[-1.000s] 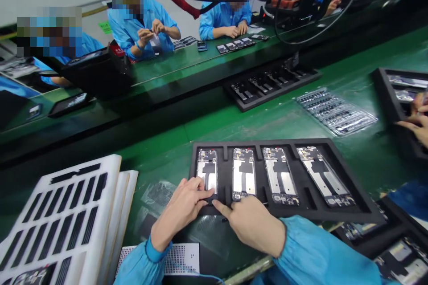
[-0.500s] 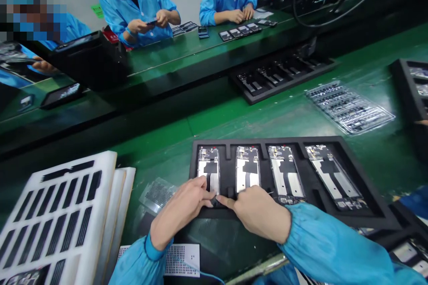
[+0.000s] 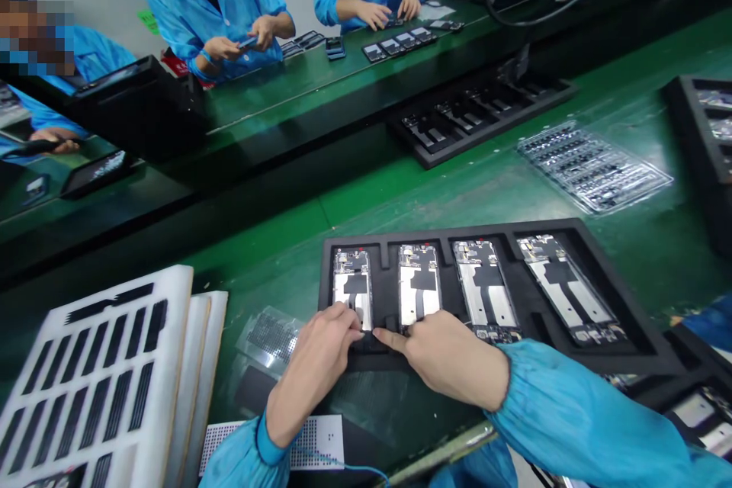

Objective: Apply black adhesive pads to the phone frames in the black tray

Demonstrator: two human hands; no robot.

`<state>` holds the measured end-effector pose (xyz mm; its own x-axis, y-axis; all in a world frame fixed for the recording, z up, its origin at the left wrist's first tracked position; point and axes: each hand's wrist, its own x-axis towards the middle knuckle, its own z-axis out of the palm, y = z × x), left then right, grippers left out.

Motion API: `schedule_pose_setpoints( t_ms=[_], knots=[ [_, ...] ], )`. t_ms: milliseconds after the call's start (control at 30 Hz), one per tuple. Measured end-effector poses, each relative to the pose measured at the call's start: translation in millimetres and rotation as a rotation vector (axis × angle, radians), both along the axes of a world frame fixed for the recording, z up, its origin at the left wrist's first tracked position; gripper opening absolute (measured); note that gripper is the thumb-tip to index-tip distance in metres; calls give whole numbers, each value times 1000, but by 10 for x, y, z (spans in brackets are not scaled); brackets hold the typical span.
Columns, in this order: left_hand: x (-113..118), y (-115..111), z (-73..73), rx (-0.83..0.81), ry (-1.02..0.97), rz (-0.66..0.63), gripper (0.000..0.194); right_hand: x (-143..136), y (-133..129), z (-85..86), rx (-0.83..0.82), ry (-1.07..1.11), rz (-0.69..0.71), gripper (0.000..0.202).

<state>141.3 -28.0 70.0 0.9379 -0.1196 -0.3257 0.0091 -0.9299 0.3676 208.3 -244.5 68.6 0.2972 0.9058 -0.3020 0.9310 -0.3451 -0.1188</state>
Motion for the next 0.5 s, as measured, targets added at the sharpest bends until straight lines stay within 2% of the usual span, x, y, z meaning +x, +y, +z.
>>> schedule_pose_setpoints(
  t_ms=[167, 367, 433, 467, 500],
  knots=[
    [23, -18, 1, 26, -16, -4, 17, -53, 27, 25, 16, 38, 12, 68],
    [104, -32, 21, 97, -54, -107, 15, -109, 140, -19, -49, 25, -20, 72],
    [115, -23, 34, 142, -69, -115, 8, -122, 175, -20, -93, 37, -39, 72],
    [113, -14, 32, 188, -89, -97, 11, -125, 193, -12, -114, 46, -52, 71],
    [106, -4, 21, 257, -114, -51, 32, -125, 213, 3, -130, 56, -64, 70]
  ],
)
